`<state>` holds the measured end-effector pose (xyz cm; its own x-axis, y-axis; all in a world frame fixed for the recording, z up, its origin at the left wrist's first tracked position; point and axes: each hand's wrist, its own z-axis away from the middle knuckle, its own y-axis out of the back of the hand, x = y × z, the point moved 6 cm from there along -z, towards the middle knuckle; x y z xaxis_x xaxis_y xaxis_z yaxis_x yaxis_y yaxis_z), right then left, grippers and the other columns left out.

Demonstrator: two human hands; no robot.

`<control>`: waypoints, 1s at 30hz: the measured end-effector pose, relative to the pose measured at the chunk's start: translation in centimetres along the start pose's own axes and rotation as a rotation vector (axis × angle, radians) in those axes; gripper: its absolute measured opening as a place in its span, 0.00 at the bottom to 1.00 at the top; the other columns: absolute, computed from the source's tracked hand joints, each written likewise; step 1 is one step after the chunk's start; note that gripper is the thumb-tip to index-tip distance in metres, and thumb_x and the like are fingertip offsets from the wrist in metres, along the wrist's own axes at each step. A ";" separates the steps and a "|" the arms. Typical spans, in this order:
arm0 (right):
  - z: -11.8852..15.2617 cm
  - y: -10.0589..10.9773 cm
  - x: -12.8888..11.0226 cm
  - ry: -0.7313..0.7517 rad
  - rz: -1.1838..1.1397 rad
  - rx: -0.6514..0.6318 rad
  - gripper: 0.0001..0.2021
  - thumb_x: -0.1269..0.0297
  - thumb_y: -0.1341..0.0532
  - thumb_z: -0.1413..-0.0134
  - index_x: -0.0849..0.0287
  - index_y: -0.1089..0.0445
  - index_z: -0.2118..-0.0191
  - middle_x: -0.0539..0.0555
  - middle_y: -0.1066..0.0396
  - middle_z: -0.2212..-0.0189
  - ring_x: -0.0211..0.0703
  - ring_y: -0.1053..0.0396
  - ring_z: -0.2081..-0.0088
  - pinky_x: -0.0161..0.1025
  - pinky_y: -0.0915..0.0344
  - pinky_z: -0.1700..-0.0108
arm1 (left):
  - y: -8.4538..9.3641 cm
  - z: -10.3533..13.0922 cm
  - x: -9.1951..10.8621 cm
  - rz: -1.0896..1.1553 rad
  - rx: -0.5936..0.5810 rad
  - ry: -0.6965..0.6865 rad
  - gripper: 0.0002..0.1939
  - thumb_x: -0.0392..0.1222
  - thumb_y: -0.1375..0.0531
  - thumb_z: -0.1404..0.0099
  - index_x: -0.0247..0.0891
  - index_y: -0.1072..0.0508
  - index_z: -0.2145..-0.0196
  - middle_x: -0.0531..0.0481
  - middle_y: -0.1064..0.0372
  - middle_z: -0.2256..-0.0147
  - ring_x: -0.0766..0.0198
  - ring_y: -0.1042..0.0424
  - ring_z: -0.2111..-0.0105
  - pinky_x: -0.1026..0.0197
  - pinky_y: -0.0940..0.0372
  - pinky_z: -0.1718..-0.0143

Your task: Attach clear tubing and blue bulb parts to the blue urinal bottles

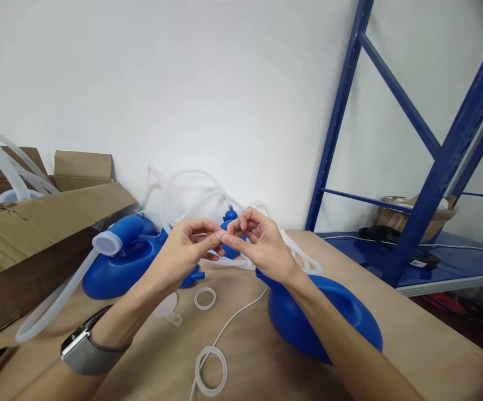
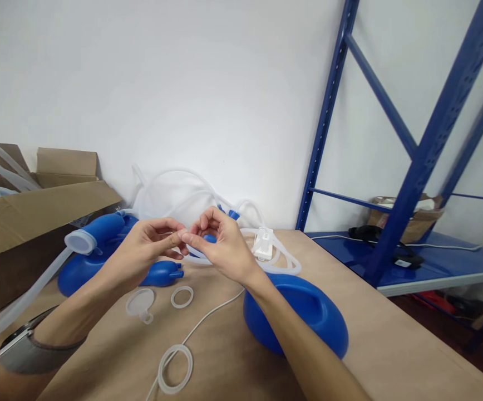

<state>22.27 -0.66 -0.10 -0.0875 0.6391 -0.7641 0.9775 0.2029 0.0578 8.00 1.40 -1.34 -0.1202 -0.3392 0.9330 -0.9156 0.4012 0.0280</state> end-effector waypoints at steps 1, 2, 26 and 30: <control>0.0 -0.1 -0.1 0.011 0.004 0.005 0.23 0.57 0.25 0.52 0.54 0.42 0.70 0.47 0.30 0.71 0.36 0.32 0.68 0.35 0.32 0.66 | -0.1 0.0 -0.1 0.032 -0.010 0.015 0.16 0.52 0.26 0.46 0.36 0.21 0.70 0.52 0.26 0.74 0.67 0.28 0.72 0.67 0.30 0.70; 0.1 -0.3 -0.1 0.019 0.000 0.002 0.23 0.57 0.25 0.51 0.54 0.43 0.70 0.47 0.31 0.71 0.36 0.32 0.68 0.35 0.32 0.66 | -0.2 0.0 -0.3 0.070 -0.033 0.042 0.17 0.52 0.25 0.46 0.36 0.21 0.70 0.52 0.27 0.74 0.68 0.28 0.73 0.68 0.30 0.70; -0.3 -0.1 0.9 -0.023 -0.206 -0.090 0.20 0.55 0.25 0.50 0.55 0.38 0.70 0.48 0.26 0.69 0.36 0.28 0.66 0.37 0.29 0.59 | -0.7 0.1 -1.8 0.318 -0.157 0.223 0.20 0.52 0.23 0.49 0.35 0.23 0.72 0.54 0.29 0.76 0.70 0.29 0.77 0.68 0.32 0.75; -0.4 0.0 0.9 -0.028 -0.192 -0.098 0.19 0.56 0.25 0.50 0.55 0.37 0.68 0.48 0.26 0.69 0.36 0.28 0.68 0.36 0.30 0.60 | -0.3 0.0 -1.0 0.180 -0.139 0.133 0.18 0.54 0.26 0.46 0.36 0.22 0.72 0.53 0.28 0.74 0.70 0.29 0.76 0.67 0.31 0.73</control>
<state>22.11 0.17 -0.51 -0.2630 0.5611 -0.7849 0.9201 0.3905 -0.0292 8.41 1.56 -2.31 -0.2164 -0.1405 0.9661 -0.8214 0.5612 -0.1024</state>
